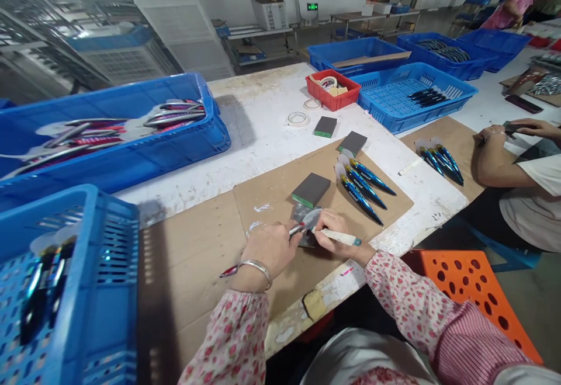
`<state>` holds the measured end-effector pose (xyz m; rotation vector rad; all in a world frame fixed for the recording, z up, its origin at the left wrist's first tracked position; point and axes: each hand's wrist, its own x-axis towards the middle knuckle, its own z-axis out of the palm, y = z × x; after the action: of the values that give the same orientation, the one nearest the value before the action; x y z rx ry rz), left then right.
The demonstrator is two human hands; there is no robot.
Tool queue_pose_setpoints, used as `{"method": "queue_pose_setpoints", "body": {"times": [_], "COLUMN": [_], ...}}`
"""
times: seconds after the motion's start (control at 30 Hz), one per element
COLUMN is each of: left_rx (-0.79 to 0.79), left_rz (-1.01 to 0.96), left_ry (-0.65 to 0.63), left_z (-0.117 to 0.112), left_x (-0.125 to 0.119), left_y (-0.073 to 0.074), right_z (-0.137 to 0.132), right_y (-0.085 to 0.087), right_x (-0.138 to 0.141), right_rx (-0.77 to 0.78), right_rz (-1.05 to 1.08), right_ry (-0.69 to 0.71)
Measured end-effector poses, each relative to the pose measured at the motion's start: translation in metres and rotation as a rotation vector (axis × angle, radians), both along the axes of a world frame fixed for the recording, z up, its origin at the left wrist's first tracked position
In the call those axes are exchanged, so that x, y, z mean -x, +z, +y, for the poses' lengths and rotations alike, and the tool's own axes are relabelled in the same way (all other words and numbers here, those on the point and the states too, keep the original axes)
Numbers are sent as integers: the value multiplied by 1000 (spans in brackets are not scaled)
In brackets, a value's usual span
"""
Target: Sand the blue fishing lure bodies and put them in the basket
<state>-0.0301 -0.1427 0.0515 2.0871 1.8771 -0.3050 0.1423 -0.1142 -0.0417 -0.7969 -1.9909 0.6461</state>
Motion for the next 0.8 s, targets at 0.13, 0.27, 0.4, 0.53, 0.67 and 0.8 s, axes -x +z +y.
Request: {"method": "queue_pose_setpoints", "body": {"times": [0.13,0.27,0.4,0.53,0.67,0.8], "left_rx": [-8,-10,-3,5,-14,-37], "left_rz": [8,2,-5,23,23,41], "left_ry": [6,-18,-13,-5,-8,13], "left_z": [0,1,1,1,-1,-3], "left_x": [0,3,3,2,1,0], "left_y": [-2,-4,-2,-2,-4,-8], "right_z": [0,1,1,1,1,1], "right_y": [-7,-12,-10,-4,1,2], "right_x": [2,4,4,4,3,0], "right_rx": [1,-46,-44,-63,-67,-37], "right_rz": [46,60,-21,-62,-62,-39], "right_ry": [-24,-29,-30,-18,10,40]}}
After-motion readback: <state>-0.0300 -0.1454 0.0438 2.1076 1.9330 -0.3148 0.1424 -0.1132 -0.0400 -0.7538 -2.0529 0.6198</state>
